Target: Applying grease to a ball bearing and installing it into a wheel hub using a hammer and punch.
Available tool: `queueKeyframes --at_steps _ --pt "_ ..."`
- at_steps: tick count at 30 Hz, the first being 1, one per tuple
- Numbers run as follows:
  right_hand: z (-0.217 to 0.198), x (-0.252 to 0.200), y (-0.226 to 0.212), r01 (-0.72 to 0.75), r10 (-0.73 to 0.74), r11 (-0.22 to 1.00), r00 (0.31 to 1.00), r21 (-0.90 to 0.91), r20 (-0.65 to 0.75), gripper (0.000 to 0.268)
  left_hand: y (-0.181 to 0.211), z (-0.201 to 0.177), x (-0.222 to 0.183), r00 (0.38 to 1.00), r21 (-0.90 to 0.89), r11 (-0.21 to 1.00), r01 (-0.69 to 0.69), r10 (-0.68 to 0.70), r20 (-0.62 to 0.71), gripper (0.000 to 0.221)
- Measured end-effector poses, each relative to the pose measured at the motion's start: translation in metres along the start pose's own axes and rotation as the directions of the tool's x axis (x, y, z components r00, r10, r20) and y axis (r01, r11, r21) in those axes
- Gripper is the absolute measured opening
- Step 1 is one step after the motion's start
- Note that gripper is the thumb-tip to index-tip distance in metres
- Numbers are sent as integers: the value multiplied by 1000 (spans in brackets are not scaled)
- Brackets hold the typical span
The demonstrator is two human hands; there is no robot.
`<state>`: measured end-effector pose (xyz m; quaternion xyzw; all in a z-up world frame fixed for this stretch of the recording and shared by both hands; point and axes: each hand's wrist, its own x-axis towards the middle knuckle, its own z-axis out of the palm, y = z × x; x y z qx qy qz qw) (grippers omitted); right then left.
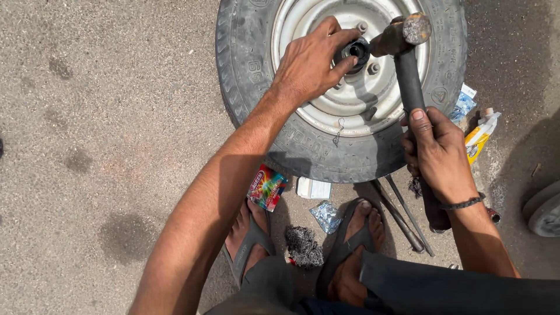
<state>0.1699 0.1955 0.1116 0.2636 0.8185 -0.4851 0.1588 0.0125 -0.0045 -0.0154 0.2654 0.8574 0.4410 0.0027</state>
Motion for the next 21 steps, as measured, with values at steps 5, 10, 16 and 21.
queueKeyframes --at_steps 5,10,16,21 --pt "5 -6 12 135 -134 991 990 18 -36 44 -11 12 -5 996 -9 997 -76 76 -47 41" --pt "-1 -6 -3 23 -23 999 1000 30 -11 43 -8 11 2 992 10 995 -100 101 -72 42" --pt "3 -8 8 129 -129 992 990 -6 -49 42 -11 10 -7 993 -9 994 -113 112 -38 43" --pt "-3 -1 -6 9 -9 1000 1000 9 -11 39 -4 -5 7 997 16 997 -70 70 -26 46"
